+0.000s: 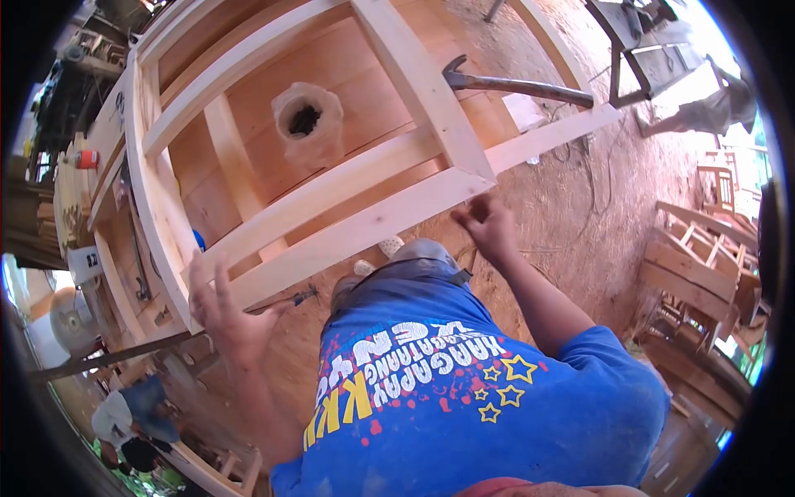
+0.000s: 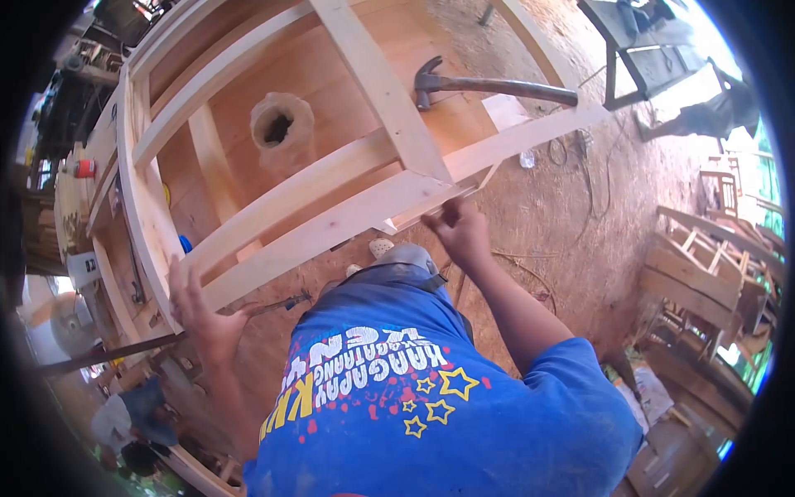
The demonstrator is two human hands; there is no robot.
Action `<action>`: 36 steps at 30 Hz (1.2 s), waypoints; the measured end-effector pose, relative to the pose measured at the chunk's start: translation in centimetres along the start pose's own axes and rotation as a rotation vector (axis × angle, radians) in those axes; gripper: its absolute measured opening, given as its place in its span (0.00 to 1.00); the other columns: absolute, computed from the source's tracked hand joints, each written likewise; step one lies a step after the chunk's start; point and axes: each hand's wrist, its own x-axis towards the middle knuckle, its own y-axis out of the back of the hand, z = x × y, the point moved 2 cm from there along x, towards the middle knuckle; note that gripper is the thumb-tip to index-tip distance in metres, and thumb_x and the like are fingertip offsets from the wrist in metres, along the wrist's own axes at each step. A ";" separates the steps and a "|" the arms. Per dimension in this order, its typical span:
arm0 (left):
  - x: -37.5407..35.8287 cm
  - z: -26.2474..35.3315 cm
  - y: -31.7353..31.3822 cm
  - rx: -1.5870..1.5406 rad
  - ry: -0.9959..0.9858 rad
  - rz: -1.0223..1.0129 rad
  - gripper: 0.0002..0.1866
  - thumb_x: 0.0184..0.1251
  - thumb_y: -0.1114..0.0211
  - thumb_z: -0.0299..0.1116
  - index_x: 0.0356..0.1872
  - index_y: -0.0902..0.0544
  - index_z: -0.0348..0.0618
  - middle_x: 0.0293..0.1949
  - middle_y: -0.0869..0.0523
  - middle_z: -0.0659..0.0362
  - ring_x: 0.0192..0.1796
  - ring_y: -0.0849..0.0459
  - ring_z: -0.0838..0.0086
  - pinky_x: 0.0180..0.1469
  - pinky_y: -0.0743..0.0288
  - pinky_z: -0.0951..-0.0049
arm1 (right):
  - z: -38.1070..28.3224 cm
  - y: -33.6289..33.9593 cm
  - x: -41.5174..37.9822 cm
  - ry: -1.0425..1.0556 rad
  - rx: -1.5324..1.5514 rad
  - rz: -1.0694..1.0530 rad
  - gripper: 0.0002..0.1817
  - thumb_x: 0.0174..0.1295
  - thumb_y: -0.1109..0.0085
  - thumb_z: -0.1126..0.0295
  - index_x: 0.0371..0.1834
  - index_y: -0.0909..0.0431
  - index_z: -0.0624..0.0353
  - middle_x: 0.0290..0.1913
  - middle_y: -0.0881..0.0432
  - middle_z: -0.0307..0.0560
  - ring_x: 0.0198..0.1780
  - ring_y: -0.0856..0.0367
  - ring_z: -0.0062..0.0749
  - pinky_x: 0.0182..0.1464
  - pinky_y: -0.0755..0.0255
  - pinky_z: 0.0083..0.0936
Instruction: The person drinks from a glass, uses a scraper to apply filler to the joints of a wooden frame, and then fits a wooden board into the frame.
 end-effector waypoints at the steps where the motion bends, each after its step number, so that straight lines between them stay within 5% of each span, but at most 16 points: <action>1: 1.5 1.3 -0.3 0.019 -0.055 -0.046 0.71 0.24 0.08 0.52 0.81 0.34 0.54 0.83 0.35 0.47 0.83 0.37 0.47 0.81 0.41 0.42 | 0.0 1.1 0.0 0.123 -0.010 0.079 0.35 0.52 0.14 0.57 0.58 0.18 0.64 0.49 0.13 0.56 0.51 0.13 0.44 0.52 0.19 0.39; 6: 4.8 2.9 -0.9 0.030 -0.221 -0.317 0.58 0.40 0.12 0.56 0.78 0.29 0.55 0.83 0.36 0.46 0.84 0.38 0.47 0.82 0.44 0.41 | -4.1 4.0 -0.7 0.468 -0.106 0.262 0.56 0.41 0.10 0.48 0.72 0.29 0.62 0.64 0.25 0.56 0.65 0.23 0.51 0.65 0.24 0.43; 10: 4.0 1.6 -2.0 -0.080 -0.347 -0.197 0.46 0.44 0.13 0.55 0.68 0.20 0.53 0.81 0.32 0.45 0.81 0.34 0.43 0.80 0.42 0.41 | -4.7 2.7 -1.7 0.588 -0.162 0.384 0.57 0.39 0.10 0.46 0.72 0.29 0.59 0.65 0.25 0.58 0.67 0.24 0.57 0.68 0.26 0.47; 19: 4.7 2.2 -1.4 -0.149 -0.309 -0.161 0.30 0.45 0.13 0.55 0.48 0.11 0.51 0.76 0.26 0.41 0.75 0.27 0.44 0.75 0.39 0.43 | -7.5 0.6 -0.3 0.637 0.022 0.328 0.53 0.33 0.06 0.62 0.68 0.26 0.58 0.61 0.22 0.55 0.63 0.20 0.54 0.64 0.23 0.44; 22: 4.9 2.4 -1.9 -0.188 -0.300 -0.131 0.28 0.45 0.14 0.56 0.45 0.10 0.52 0.75 0.25 0.42 0.75 0.26 0.45 0.74 0.39 0.43 | -8.0 0.6 -0.4 0.625 -0.030 0.308 0.48 0.41 0.08 0.67 0.67 0.27 0.58 0.61 0.21 0.53 0.62 0.18 0.47 0.64 0.21 0.40; 24: 4.9 1.7 -2.1 -0.181 -0.255 -0.133 0.27 0.44 0.14 0.55 0.44 0.10 0.53 0.75 0.24 0.44 0.75 0.26 0.46 0.73 0.37 0.44 | -5.2 -1.2 -0.3 0.536 0.259 0.266 0.40 0.51 0.14 0.73 0.67 0.27 0.57 0.62 0.22 0.50 0.64 0.20 0.40 0.67 0.21 0.38; 25: 4.8 1.2 -1.7 -0.192 -0.262 -0.147 0.25 0.41 0.16 0.46 0.45 0.09 0.54 0.74 0.23 0.44 0.75 0.26 0.47 0.71 0.35 0.44 | -3.0 -1.4 0.0 0.380 0.627 0.181 0.38 0.54 0.17 0.76 0.67 0.28 0.58 0.63 0.23 0.49 0.64 0.20 0.39 0.69 0.22 0.38; 26: 4.6 0.9 -1.1 -0.205 -0.264 -0.166 0.26 0.39 0.18 0.36 0.47 0.09 0.55 0.72 0.22 0.45 0.75 0.26 0.48 0.69 0.32 0.44 | -1.7 -1.1 0.4 0.419 0.483 0.178 0.36 0.56 0.20 0.80 0.67 0.29 0.59 0.64 0.24 0.50 0.65 0.21 0.39 0.69 0.21 0.41; 28: 4.3 0.4 -1.1 -0.227 -0.246 -0.162 0.22 0.42 0.18 0.38 0.44 0.11 0.54 0.75 0.23 0.49 0.76 0.26 0.48 0.66 0.34 0.43 | 0.8 -0.4 1.5 0.557 0.049 0.283 0.34 0.60 0.27 0.86 0.68 0.31 0.60 0.67 0.26 0.52 0.67 0.23 0.42 0.67 0.18 0.46; 31: 3.6 -0.2 -1.5 -0.266 -0.201 -0.146 0.21 0.43 0.22 0.34 0.44 0.11 0.53 0.74 0.24 0.49 0.76 0.26 0.49 0.67 0.34 0.42 | -0.8 -0.1 1.2 0.510 -0.098 0.350 0.39 0.66 0.23 0.72 0.75 0.36 0.65 0.72 0.27 0.55 0.74 0.27 0.43 0.78 0.32 0.40; 33: 3.5 -0.6 -2.0 -0.277 -0.205 -0.140 0.20 0.45 0.22 0.34 0.44 0.10 0.52 0.74 0.24 0.48 0.76 0.27 0.49 0.68 0.34 0.42 | -1.3 0.5 1.0 0.409 -0.263 0.344 0.38 0.71 0.27 0.56 0.76 0.34 0.64 0.71 0.26 0.57 0.74 0.26 0.46 0.74 0.25 0.44; 36: 3.2 -1.0 -2.7 -0.307 -0.198 -0.123 0.19 0.47 0.23 0.33 0.45 0.10 0.52 0.75 0.25 0.48 0.78 0.30 0.49 0.70 0.36 0.43 | 0.2 1.6 2.3 0.331 -0.196 0.278 0.44 0.67 0.25 0.50 0.78 0.36 0.61 0.77 0.32 0.59 0.77 0.29 0.55 0.75 0.26 0.47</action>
